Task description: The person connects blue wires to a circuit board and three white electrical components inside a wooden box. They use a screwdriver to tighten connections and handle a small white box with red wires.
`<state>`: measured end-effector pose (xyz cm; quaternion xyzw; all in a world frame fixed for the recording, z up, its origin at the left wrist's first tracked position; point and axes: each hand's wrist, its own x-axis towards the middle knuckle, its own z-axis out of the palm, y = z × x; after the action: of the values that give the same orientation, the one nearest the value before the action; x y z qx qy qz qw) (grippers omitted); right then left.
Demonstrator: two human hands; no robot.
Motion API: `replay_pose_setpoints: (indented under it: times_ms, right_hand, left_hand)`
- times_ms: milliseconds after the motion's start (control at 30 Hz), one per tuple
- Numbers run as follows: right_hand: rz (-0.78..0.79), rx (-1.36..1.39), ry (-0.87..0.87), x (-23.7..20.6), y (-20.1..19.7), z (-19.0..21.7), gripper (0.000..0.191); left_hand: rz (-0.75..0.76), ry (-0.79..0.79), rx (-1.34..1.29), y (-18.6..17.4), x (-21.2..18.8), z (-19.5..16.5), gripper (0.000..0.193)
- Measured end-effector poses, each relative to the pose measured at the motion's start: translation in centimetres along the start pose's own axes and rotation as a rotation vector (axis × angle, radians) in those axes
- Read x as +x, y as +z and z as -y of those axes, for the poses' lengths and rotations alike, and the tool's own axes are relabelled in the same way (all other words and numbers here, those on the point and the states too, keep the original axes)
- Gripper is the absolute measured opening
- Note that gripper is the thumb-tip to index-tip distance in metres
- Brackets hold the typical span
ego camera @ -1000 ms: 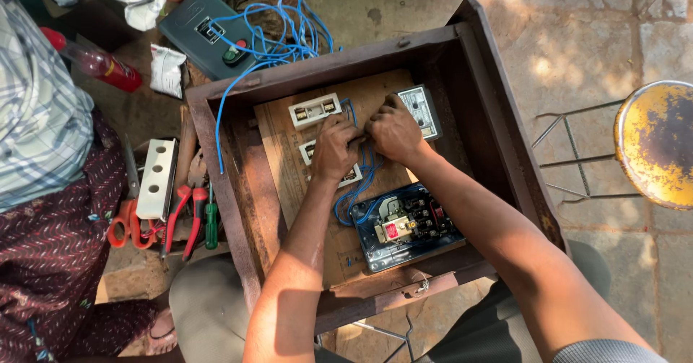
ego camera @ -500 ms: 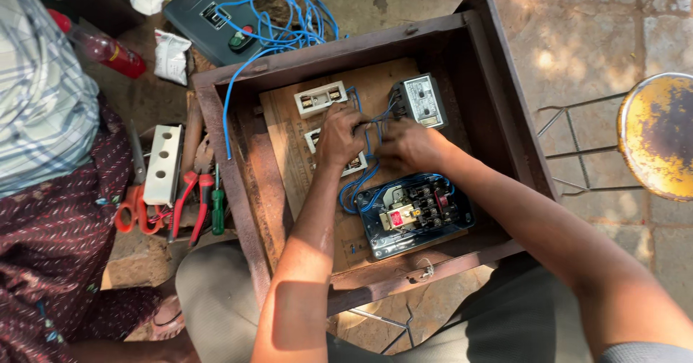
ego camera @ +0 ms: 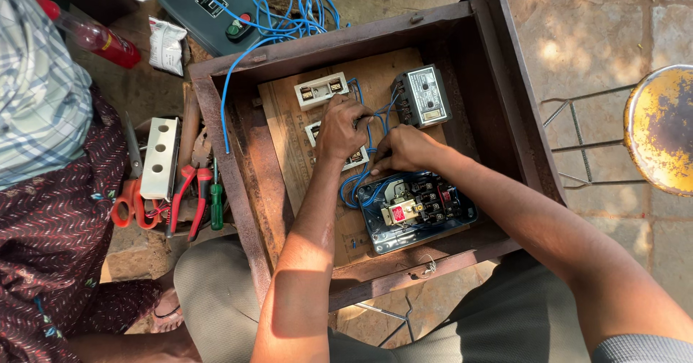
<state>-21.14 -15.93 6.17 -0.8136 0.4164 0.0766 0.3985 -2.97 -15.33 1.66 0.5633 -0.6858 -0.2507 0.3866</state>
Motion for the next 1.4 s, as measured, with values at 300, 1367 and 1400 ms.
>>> replay_pose_setpoints:
  times_ms: [300, 1367, 1400]
  right_hand:
    - [-0.231, -0.124, 0.218, 0.3, 3.0, -0.3, 0.038]
    - [-0.016, -0.125, 0.131, -1.8, 0.9, -0.5, 0.025]
    - [0.015, -0.089, 0.213, -1.6, 1.0, -0.6, 0.026]
  left_hand:
    - [-0.014, 0.025, 0.01, -0.1, -0.3, 0.0, 0.006]
    - [0.142, -0.413, 0.052, -0.2, -13.3, -1.3, 0.033]
    - [0.169, -0.437, 0.052, -0.2, -13.3, -1.2, 0.032]
